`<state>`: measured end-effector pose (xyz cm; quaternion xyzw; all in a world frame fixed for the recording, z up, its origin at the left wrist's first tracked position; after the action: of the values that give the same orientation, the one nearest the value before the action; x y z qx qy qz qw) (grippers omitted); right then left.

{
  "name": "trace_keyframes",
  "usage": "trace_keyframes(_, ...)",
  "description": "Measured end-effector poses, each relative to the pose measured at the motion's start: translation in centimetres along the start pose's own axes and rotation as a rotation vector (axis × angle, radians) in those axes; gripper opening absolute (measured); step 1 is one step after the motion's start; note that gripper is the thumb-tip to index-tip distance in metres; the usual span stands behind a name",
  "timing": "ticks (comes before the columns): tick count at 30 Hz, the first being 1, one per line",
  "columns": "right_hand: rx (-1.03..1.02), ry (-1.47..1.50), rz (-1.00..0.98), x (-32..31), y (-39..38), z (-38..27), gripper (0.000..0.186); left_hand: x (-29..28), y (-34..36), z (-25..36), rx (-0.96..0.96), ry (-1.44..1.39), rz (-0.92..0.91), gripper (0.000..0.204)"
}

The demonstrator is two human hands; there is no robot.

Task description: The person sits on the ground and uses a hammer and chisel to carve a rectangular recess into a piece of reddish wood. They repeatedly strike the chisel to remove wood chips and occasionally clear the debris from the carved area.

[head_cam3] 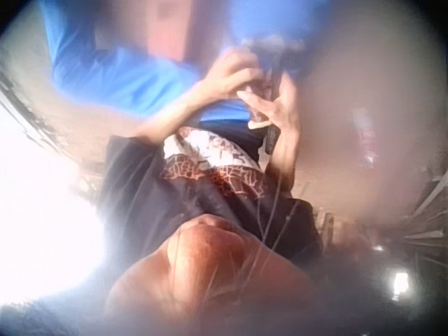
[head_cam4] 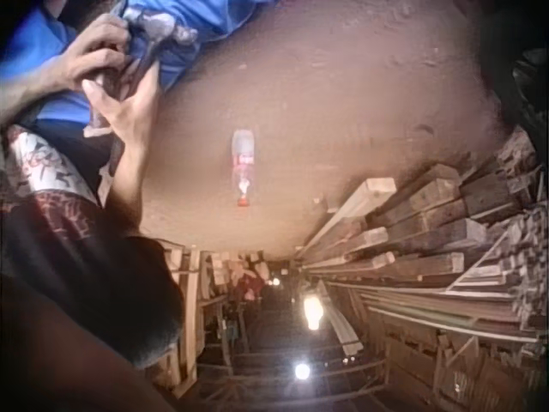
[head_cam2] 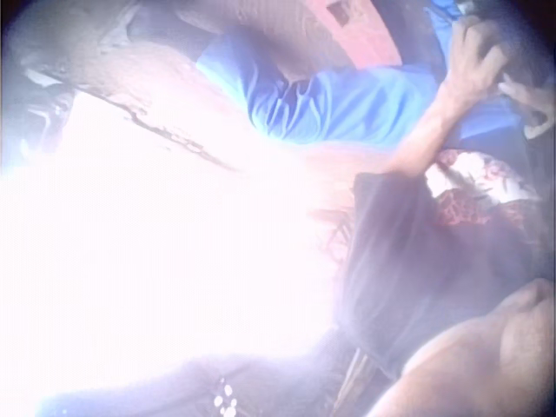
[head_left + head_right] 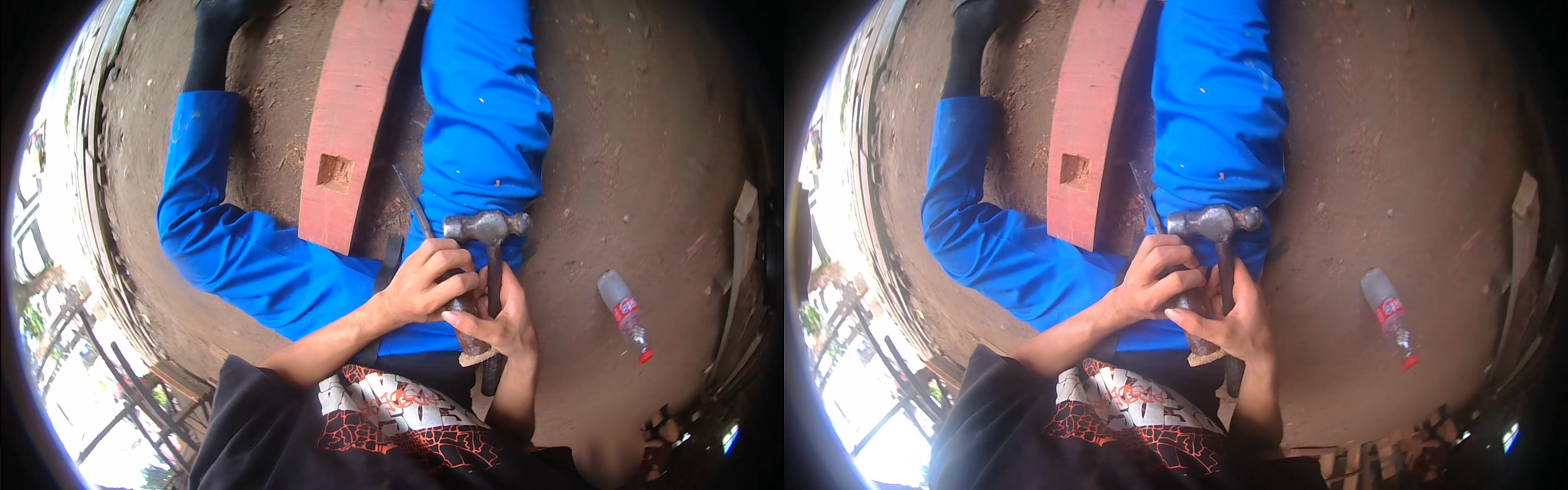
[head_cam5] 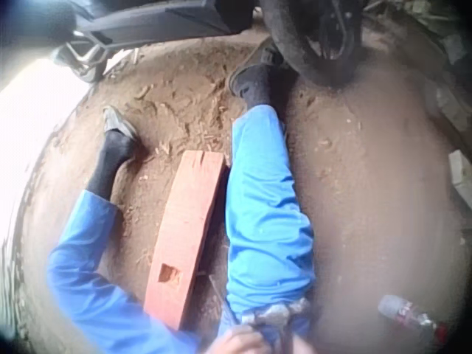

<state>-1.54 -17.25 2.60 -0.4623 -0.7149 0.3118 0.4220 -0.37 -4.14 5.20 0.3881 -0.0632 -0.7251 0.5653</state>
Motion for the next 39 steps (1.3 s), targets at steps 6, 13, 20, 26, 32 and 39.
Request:
trace_keyframes(6,0.167,-0.069,-0.153,-1.7,1.1,0.1,0.070,0.9,-0.7,0.1,-0.168,0.087,-0.032,0.032)
trace_keyframes(13,0.175,0.178,-0.258,-2.0,1.4,1.9,0.050,-0.9,-1.0,-0.2,-0.318,0.354,-0.240,0.071)
trace_keyframes(20,0.157,0.206,-0.237,-2.5,2.1,2.2,0.042,-7.4,-3.8,-5.6,-0.643,0.720,-0.330,0.079)
trace_keyframes(26,0.154,0.123,-0.236,-3.0,2.1,1.3,0.042,-8.6,-5.1,-9.7,-0.639,0.882,-0.419,0.072)
trace_keyframes(32,0.162,0.131,-0.229,-2.9,2.1,1.4,0.044,-8.4,-6.3,-12.2,-0.780,0.787,-0.266,0.065)
trace_keyframes(39,0.166,0.153,-0.261,-3.0,2.3,1.3,0.042,-8.3,-6.6,-12.4,-0.714,0.793,-0.275,0.052)
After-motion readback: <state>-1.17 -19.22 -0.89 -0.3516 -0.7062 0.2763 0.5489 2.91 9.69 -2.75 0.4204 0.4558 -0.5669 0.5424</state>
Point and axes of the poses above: each hand's wrist, its own y-axis towards the middle knuckle, its own x-axis out of the palm, z = x × y, the point moved 7 cm from there along y, towards the middle knuckle, and after that the axes turned 15 degrees about x, right-handed, at the moved point
